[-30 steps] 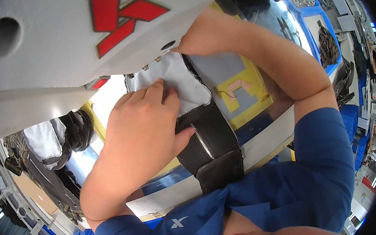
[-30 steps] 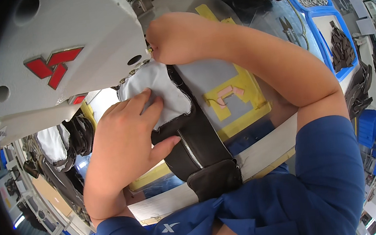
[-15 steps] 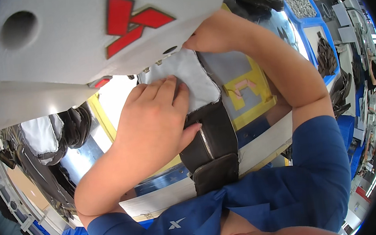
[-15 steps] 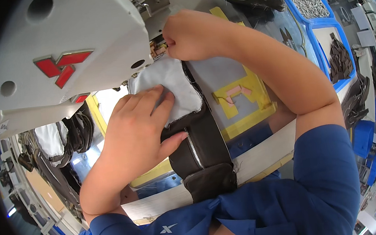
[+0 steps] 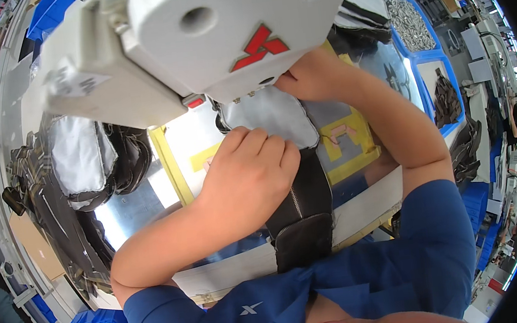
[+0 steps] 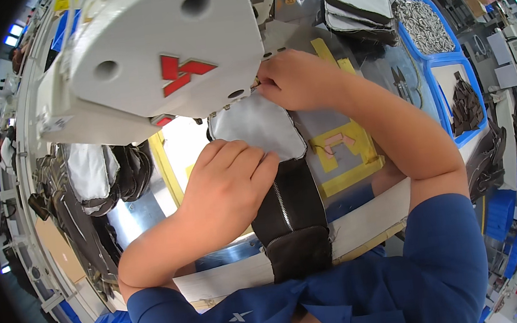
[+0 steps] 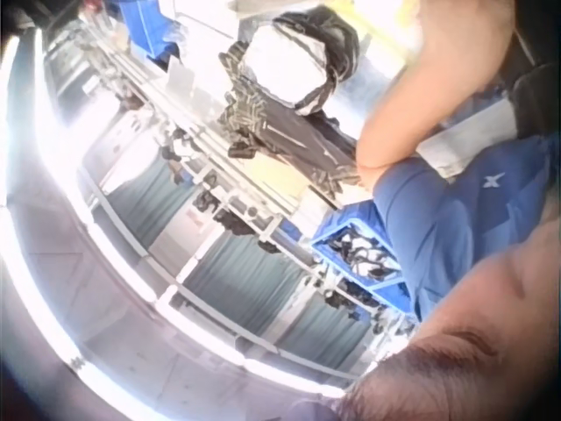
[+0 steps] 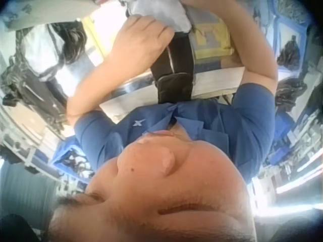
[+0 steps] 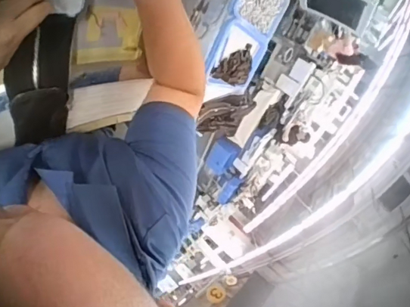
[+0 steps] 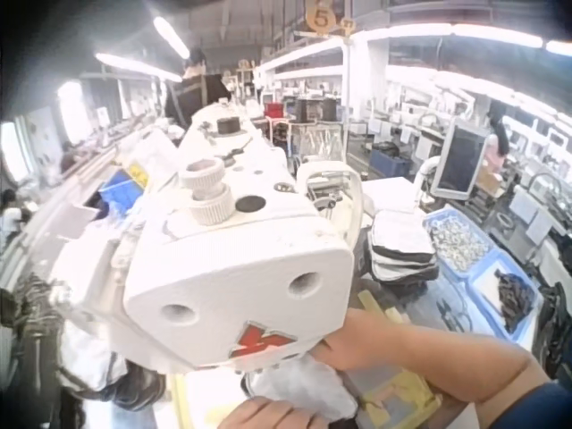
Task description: The person sews a zipper onto a black fabric bag using a sewing machine. They repeatedly align the zipper, feed the bag under the needle, and stitch along the edge. After each stitch, the person removes the bag, places it aside, and picks up another bag to repeat the process.
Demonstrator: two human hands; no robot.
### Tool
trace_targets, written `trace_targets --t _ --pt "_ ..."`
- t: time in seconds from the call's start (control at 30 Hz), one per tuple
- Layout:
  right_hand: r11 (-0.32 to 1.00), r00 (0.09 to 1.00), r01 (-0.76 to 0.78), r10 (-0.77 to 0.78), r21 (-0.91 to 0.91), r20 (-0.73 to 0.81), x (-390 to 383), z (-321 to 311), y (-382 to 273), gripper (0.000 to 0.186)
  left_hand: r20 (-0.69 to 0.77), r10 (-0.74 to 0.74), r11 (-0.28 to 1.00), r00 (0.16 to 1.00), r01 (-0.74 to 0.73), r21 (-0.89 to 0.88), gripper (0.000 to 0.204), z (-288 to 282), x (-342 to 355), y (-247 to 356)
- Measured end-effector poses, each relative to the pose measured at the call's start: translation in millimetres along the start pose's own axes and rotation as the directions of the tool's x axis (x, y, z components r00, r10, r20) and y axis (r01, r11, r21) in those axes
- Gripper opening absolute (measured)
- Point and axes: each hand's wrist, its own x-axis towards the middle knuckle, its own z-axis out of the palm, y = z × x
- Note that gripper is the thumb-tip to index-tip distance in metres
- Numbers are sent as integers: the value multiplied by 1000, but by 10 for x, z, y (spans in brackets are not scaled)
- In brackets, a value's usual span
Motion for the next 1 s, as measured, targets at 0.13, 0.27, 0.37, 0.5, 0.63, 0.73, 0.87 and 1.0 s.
trace_targets --t 0.13,0.27,0.37,0.5,0.63,0.73,0.87,1.0 --pt "958 942 -275 285 -78 178 -164 -254 -180 23 -49 -52 998 997 53 17 42 12 -16 -12" --pt "976 970 -210 202 51 132 -451 -320 -153 44 -90 -105 994 990 103 -21 43 95 17 -99" --pt "977 998 -51 44 209 39 -794 -390 -249 56 -278 -72 983 958 20 -185 35 263 50 -217" --pt "905 987 39 32 423 -160 -993 -298 -527 48 -523 -144 938 840 -53 -344 29 259 -156 -204" --pt "871 900 -188 338 454 -276 -1208 -657 -1090 32 -664 -275 764 696 -261 -590 45 270 -222 -141" --pt "835 731 -332 522 438 -440 -1476 -1164 -1162 35 -465 -356 704 810 -95 -704 44 280 -175 4" --pt "856 572 -19 433 517 -697 -2122 -2036 -1133 34 -268 -377 725 887 103 -681 37 477 -81 -22" --pt "908 464 85 328 410 -823 -2566 -2773 -1571 38 -185 -351 768 918 170 -617 33 626 -83 -68"
